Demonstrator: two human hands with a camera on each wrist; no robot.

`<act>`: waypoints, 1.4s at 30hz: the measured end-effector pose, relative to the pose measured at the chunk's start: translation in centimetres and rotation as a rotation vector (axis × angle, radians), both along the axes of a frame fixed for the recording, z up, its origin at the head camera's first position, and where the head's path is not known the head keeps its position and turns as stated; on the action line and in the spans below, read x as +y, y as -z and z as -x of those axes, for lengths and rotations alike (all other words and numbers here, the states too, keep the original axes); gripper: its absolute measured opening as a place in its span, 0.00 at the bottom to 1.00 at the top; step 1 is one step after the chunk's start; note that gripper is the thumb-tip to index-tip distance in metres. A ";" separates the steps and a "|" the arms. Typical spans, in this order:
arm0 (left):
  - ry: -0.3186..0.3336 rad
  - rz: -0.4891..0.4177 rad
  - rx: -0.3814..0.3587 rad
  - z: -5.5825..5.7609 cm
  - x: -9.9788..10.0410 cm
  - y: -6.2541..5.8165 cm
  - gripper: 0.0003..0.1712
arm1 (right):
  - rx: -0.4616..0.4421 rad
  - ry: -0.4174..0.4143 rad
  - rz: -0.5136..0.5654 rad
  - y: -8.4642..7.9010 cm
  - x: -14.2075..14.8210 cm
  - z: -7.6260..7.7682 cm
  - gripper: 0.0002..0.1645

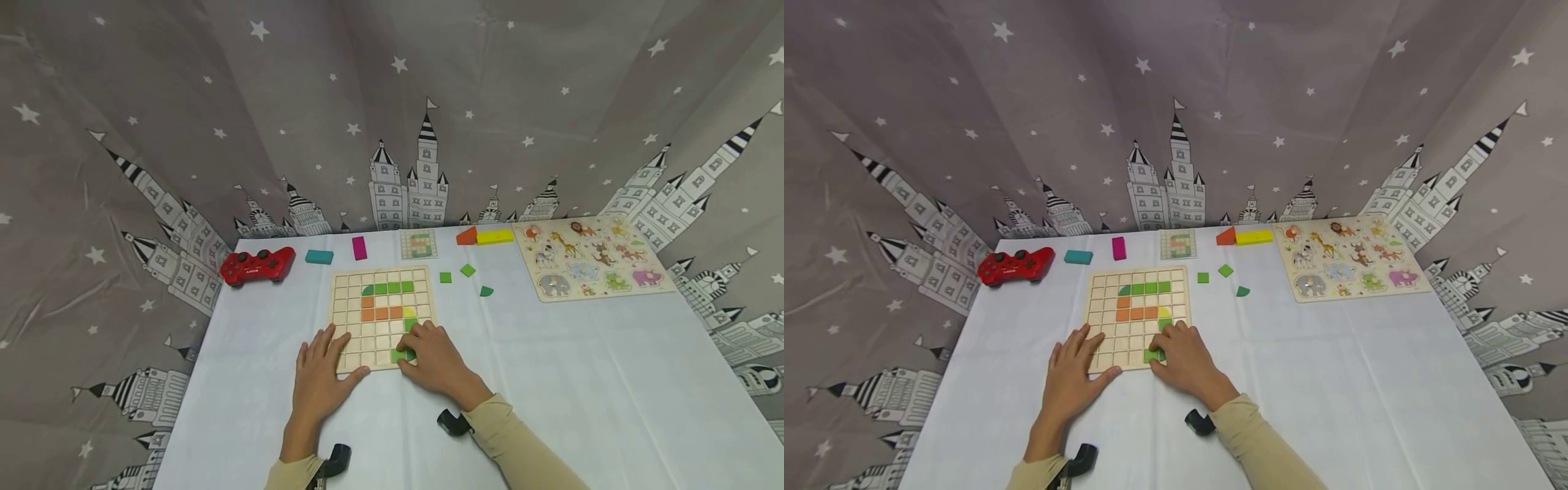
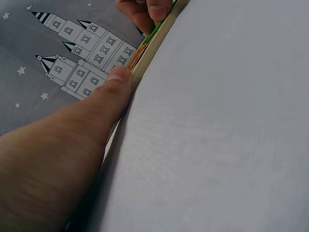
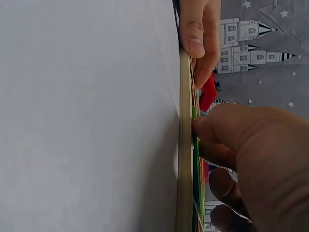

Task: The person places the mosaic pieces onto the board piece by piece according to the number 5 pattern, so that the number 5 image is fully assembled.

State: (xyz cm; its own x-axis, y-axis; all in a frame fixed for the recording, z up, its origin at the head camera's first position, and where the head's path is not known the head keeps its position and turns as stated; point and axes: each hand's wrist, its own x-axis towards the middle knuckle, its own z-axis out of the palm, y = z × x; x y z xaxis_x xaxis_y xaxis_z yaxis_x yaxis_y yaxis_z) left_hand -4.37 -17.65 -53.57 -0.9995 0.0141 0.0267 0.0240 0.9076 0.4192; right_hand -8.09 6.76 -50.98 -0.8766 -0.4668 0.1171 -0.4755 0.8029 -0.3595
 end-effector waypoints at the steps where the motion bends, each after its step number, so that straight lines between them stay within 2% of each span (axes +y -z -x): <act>1: 0.000 -0.001 0.000 0.0 0.0 0.0 0.49 | -0.002 0.001 -0.001 0.0 0.0 0.0 0.09; 19: -0.002 0.004 -0.009 0.1 -0.2 0.0 0.49 | 0.000 0.016 0.008 0.0 0.4 -0.2 0.09; 24: -0.003 0.002 -0.007 0.1 -0.2 -0.1 0.49 | 0.029 0.029 0.060 0.1 1.7 0.2 0.11; 27: -0.003 -0.002 -0.008 0.1 -0.2 -0.2 0.49 | 0.030 0.060 0.116 0.2 3.2 1.1 0.13; 31: -0.004 -0.012 -0.008 0.0 -0.2 -0.3 0.50 | -0.015 0.141 0.171 0.2 5.2 2.9 0.16; 36: -0.003 -0.016 -0.009 0.0 -0.1 -0.3 0.50 | -0.082 0.239 0.154 0.0 7.4 5.5 0.20; 42: 0.000 -0.017 -0.014 -0.1 0.0 -0.4 0.50 | -0.085 0.311 0.100 -0.2 8.6 9.0 0.24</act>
State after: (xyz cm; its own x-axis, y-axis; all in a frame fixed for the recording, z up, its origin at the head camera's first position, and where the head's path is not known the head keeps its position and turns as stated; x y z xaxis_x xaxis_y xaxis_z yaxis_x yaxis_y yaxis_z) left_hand -4.27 -17.61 -53.21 -0.9998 0.0136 0.0127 0.0178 0.9005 0.4345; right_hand -17.05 15.37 -50.82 -0.9838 -0.1652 0.0693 -0.1782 0.8635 -0.4718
